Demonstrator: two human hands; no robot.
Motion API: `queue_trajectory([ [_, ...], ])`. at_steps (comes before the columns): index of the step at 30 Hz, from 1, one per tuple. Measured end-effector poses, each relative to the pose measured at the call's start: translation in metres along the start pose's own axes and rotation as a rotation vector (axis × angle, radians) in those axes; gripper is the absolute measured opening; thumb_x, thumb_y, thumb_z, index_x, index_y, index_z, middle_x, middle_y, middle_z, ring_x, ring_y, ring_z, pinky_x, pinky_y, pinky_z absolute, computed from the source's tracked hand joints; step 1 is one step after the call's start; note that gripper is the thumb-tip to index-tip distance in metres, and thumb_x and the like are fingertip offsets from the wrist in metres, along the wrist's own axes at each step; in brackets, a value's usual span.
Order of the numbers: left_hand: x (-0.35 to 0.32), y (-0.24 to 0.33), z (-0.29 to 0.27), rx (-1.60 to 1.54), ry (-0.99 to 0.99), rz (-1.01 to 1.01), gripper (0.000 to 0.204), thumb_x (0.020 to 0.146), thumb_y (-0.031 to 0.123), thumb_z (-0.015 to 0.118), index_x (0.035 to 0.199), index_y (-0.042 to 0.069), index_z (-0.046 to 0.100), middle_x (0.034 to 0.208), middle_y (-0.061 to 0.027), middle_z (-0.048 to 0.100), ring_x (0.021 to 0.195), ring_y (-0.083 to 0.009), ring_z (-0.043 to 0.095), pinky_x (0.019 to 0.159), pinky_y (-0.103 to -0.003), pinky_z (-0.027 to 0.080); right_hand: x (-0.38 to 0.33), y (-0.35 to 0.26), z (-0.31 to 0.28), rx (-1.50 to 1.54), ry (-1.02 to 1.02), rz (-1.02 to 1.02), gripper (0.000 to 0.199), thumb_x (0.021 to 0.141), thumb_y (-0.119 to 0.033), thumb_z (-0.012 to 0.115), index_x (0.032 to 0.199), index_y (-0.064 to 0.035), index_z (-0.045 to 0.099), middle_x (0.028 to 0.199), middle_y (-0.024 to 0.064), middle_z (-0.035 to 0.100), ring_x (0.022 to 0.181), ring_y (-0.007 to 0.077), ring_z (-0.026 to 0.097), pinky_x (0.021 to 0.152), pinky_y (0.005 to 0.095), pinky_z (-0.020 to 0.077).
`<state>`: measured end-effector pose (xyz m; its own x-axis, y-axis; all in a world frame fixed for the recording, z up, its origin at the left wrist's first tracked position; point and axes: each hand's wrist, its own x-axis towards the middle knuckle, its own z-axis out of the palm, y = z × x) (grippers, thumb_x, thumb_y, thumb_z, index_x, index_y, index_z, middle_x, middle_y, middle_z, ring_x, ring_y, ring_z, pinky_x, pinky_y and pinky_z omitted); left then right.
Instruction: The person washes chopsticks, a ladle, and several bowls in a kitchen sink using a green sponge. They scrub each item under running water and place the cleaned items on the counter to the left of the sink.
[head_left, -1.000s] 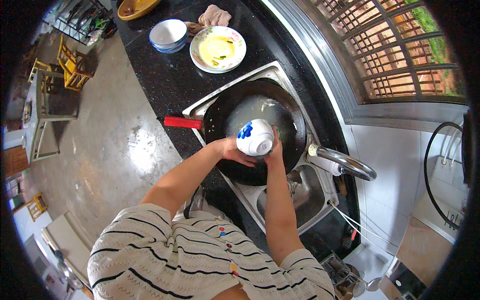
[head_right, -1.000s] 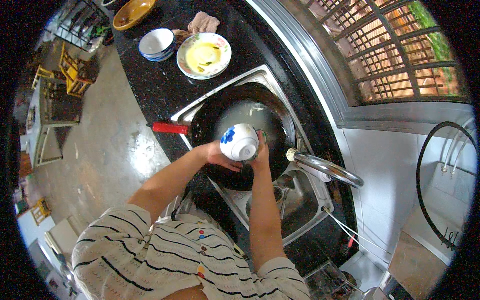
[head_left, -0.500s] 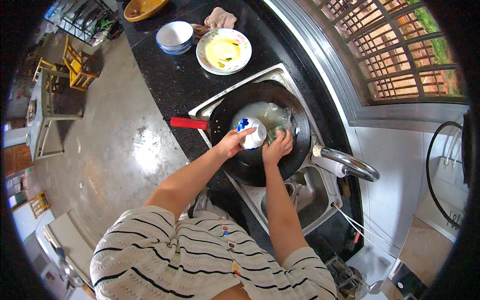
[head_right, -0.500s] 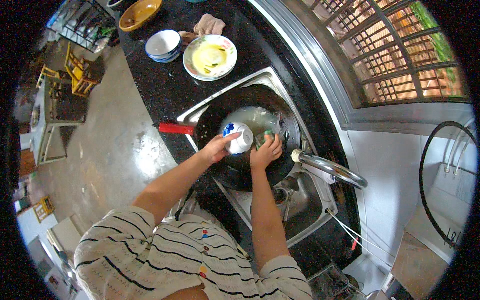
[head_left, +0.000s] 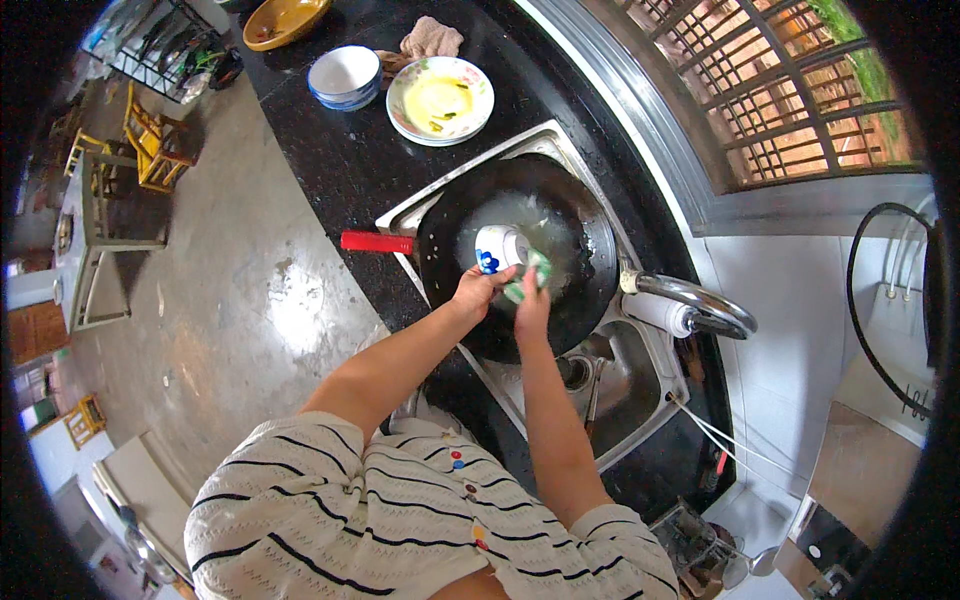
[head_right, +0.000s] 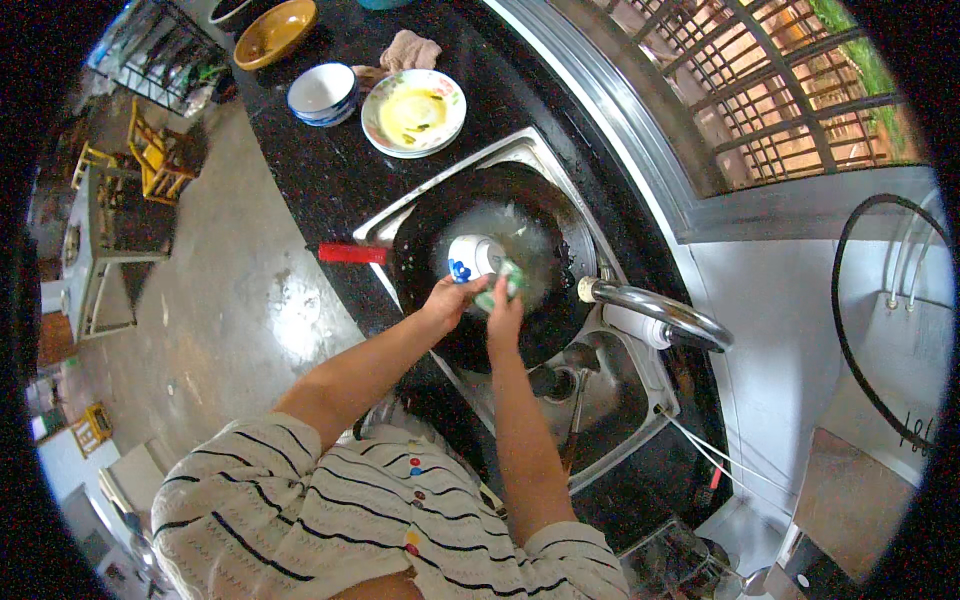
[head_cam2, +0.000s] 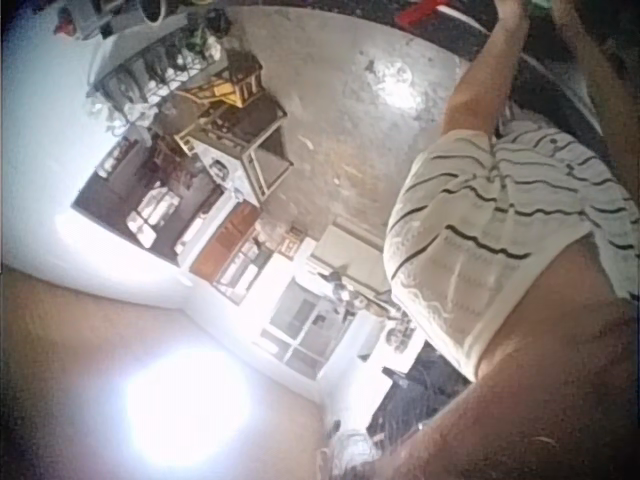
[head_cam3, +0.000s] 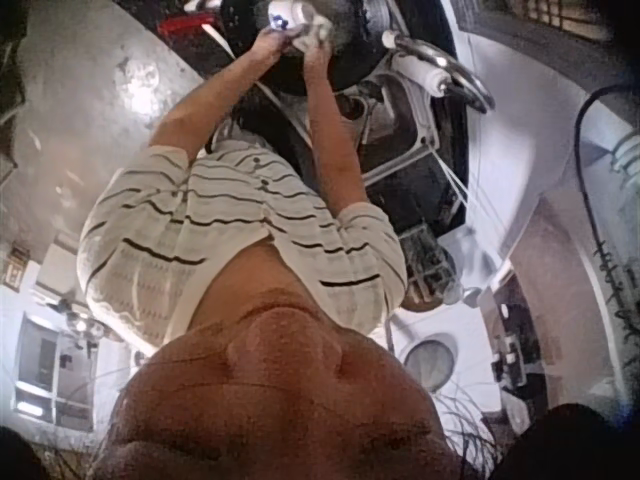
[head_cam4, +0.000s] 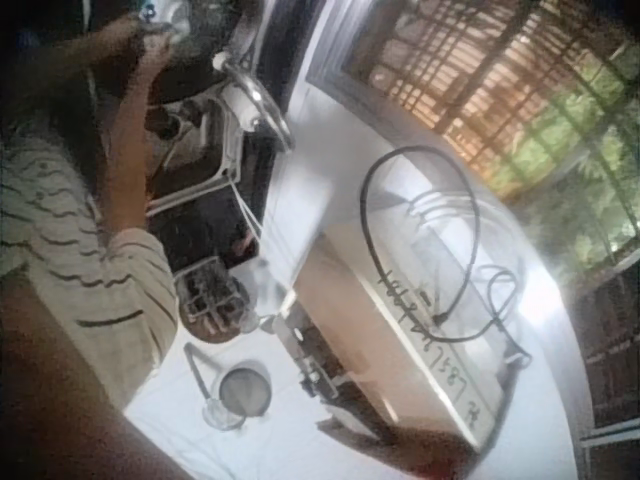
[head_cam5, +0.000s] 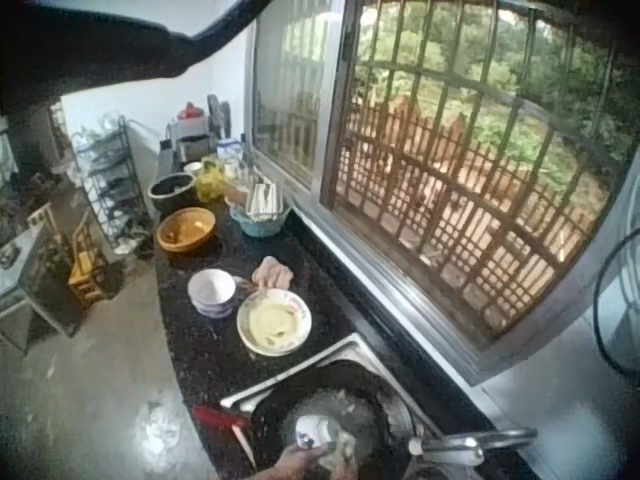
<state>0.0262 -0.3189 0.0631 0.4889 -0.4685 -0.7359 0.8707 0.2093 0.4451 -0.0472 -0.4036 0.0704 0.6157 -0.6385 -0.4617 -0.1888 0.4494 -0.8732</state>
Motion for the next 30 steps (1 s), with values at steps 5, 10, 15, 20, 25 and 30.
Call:
queue_trajectory([
  [5,-0.021,0.008,0.004,0.242,-0.266,0.094,0.026,0.076,0.006,0.071,0.101,0.005,0.064,0.099,-0.0029,0.065,0.093,-0.014,0.058,0.088,-0.031,0.042,0.009,-0.01,-0.001,0.489,0.077,0.009,0.054,0.094,-0.04,0.043,0.137,-0.0084,0.03,0.132,0.0105,0.041,0.118,0.0289,0.045,0.091,0.0403,0.0408],
  [10,-0.02,0.032,-0.004,0.513,-0.516,-0.003,0.03,0.073,0.007,0.073,0.102,0.006,0.064,0.099,0.0002,0.065,0.093,-0.0117,0.057,0.09,-0.029,0.041,0.028,-0.018,-0.033,0.562,-0.07,0.37,0.055,0.09,-0.049,0.045,0.125,-0.0067,0.044,0.121,0.0082,0.052,0.111,0.0254,0.052,0.088,0.0425,0.0446],
  [15,-0.02,0.033,-0.02,0.531,-0.493,-0.015,0.056,0.076,0.024,0.072,0.122,0.004,0.047,0.115,-0.0096,0.057,0.101,-0.0218,0.056,0.091,-0.036,0.043,0.027,-0.037,-0.015,0.376,0.162,0.236,0.053,0.087,-0.048,0.053,0.116,-0.0033,0.052,0.107,0.0099,0.059,0.094,0.0251,0.061,0.08,0.0389,0.0494],
  [20,-0.033,0.061,-0.007,0.142,-0.534,-0.535,0.091,0.077,0.07,0.046,0.137,0.006,0.02,0.13,-0.0205,0.043,0.106,-0.0391,0.053,0.092,-0.047,0.043,0.036,-0.034,-0.022,-0.051,0.268,-0.126,0.045,0.084,-0.036,0.061,0.093,0.0074,0.059,0.085,0.0104,0.062,0.074,0.0185,0.058,0.065,0.0325,0.0461],
  [25,-0.013,0.065,0.005,0.026,-0.44,-0.616,0.059,0.082,0.043,0.045,0.123,0.0,0.044,0.126,-0.0209,0.046,0.109,-0.0392,0.051,0.095,-0.045,0.045,0.015,-0.039,-0.004,-0.393,0.154,-0.355,0.034,0.086,-0.026,0.06,0.074,0.0055,0.06,0.066,0.0051,0.058,0.063,0.0109,0.051,0.059,0.0287,0.0414],
  [30,0.001,0.053,-0.009,0.11,-0.326,-0.463,0.057,0.076,0.014,0.048,0.131,0.006,0.035,0.124,-0.0192,0.045,0.112,-0.0393,0.047,0.089,-0.055,0.046,0.026,-0.031,-0.014,-0.08,0.125,-0.15,0.032,0.089,-0.027,0.056,0.08,0.0041,0.06,0.07,0.0046,0.058,0.062,0.0115,0.052,0.061,0.0269,0.0426],
])
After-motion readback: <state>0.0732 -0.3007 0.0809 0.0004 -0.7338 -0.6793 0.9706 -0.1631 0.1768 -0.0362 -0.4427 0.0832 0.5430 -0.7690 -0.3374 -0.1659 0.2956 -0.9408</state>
